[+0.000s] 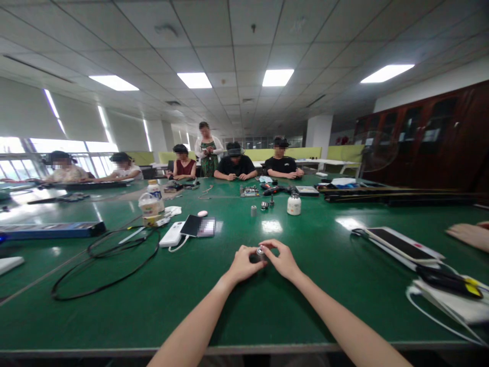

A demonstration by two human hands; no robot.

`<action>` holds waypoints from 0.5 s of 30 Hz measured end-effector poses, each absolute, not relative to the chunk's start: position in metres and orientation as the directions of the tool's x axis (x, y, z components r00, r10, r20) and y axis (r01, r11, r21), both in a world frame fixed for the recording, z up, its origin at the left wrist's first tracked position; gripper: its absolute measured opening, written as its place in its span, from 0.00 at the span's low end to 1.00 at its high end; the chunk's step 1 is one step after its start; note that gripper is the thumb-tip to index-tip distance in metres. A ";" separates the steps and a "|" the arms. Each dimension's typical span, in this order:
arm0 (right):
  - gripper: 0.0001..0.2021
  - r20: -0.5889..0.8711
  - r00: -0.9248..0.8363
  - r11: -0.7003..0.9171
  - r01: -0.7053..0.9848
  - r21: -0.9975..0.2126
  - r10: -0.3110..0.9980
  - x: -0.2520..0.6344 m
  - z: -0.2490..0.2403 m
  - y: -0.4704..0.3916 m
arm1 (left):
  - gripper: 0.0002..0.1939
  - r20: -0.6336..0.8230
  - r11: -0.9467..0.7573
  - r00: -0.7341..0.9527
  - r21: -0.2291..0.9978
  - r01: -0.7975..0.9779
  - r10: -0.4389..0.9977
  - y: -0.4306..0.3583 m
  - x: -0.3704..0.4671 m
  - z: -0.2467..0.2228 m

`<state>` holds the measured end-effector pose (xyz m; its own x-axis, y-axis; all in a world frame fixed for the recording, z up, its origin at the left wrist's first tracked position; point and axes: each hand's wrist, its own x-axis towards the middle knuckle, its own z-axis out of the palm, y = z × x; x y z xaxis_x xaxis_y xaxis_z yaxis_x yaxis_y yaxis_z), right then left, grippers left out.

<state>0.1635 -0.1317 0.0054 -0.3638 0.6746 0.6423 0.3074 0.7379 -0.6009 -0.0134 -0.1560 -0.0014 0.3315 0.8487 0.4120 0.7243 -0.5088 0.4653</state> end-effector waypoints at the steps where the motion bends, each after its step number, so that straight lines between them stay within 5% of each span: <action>1: 0.09 0.643 -0.360 0.737 0.308 -0.602 0.676 0.164 0.005 -0.131 | 0.14 0.414 -0.507 0.326 0.472 0.722 0.850 -0.157 -0.013 -0.001; 15: 0.10 0.570 -0.394 0.685 0.276 -0.675 0.721 0.164 0.002 -0.130 | 0.14 0.552 -0.515 0.149 0.602 0.610 0.821 -0.164 -0.013 0.014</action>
<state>0.1641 -0.1298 0.0021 -0.3941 0.7209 0.5701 0.2763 0.6845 -0.6746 -0.0133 -0.1645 0.0142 0.1487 0.8206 0.5518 0.6100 -0.5154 0.6020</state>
